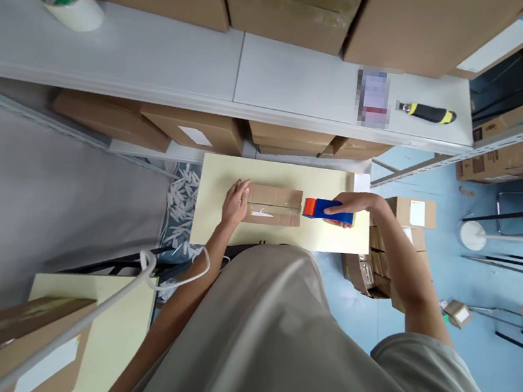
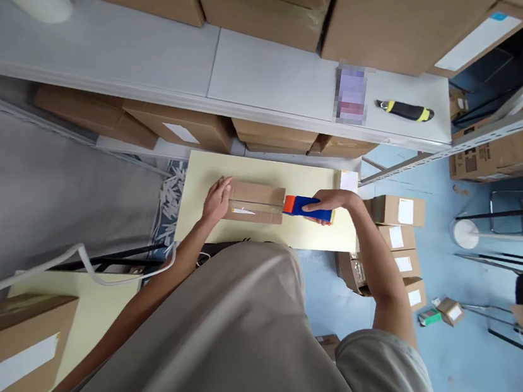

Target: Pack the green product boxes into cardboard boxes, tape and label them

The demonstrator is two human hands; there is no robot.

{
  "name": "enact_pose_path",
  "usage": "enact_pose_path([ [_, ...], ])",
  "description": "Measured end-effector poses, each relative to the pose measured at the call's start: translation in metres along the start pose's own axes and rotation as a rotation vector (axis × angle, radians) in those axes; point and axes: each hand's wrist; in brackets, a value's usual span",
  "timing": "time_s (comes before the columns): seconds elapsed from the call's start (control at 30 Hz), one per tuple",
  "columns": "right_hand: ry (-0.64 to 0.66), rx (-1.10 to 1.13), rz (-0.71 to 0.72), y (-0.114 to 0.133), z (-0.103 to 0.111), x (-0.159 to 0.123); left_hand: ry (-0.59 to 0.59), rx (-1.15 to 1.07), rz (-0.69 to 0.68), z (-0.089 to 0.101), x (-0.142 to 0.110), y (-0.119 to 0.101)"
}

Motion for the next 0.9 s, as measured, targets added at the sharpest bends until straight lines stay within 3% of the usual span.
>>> enact_pose_path([
  [0.13, -0.061, -0.08, -0.104, -0.036, 0.019, -0.016, -0.001, 0.003, -0.015, 0.0, 0.001, -0.001],
  [0.27, -0.069, -0.13, -0.136, -0.044, 0.016, 0.008, 0.0, 0.029, -0.017, 0.0, 0.001, -0.004],
  [0.5, -0.193, -0.169, -0.185, -0.029, -0.012, 0.049, 0.004, 0.07, 0.002, 0.001, 0.001, -0.005],
  [0.9, -0.572, -0.622, -0.279, 0.011, -0.066, 0.059, -0.008, 0.146, -0.022, 0.0, 0.003, -0.002],
])
Point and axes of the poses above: each hand's wrist, its own x-axis towards the middle knuckle, its own z-axis out of the back of the hand, y = z × x, and after that the axes turned 4 degrees about y, right-handed
